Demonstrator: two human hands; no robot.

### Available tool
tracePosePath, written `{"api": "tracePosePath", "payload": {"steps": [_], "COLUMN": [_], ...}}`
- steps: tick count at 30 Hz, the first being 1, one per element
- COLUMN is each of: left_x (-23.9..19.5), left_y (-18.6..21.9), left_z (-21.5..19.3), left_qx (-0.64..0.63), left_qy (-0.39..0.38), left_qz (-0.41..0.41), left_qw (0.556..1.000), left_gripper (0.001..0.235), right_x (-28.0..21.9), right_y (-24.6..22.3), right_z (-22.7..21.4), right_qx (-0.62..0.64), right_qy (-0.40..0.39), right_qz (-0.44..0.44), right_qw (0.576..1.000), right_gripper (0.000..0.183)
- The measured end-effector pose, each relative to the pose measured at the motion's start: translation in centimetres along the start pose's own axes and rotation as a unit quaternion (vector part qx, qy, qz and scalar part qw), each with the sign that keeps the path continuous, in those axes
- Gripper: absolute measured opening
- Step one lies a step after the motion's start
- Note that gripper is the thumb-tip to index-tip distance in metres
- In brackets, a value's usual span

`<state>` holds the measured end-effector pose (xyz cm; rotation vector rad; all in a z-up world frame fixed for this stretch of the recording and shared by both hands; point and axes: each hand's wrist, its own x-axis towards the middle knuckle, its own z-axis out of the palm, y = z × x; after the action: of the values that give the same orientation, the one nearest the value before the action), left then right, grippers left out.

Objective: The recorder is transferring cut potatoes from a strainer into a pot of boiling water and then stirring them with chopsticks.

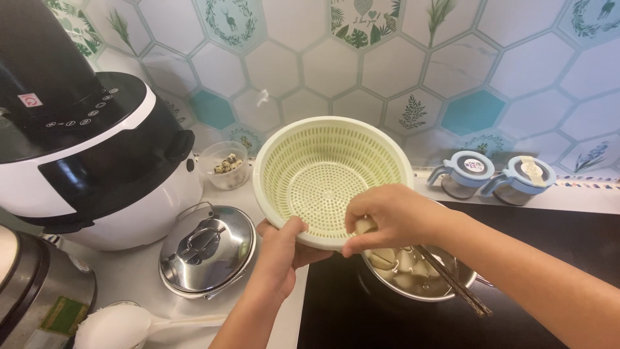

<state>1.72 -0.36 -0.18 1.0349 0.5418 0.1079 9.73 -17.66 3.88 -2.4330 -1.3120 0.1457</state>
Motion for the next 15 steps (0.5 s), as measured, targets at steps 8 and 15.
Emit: {"api": "tracePosePath", "payload": {"steps": [8, 15], "left_x": [1.2, 0.6], "left_y": [-0.5, -0.7], "left_z": [-2.1, -3.2], "left_qx": [0.009, 0.009], "left_qy": [0.031, 0.049], "left_qz": [0.021, 0.025], "left_qw": [0.999, 0.998], "left_gripper": [0.053, 0.054], "right_x": [-1.5, -3.3], "right_y": [6.1, 8.1], "right_z": [2.1, 5.0], "right_qx": [0.167, 0.093], "right_qy": [0.184, -0.055], "right_qz": [0.038, 0.347], "right_qw": [0.968, 0.932], "right_gripper": [0.010, 0.027]}}
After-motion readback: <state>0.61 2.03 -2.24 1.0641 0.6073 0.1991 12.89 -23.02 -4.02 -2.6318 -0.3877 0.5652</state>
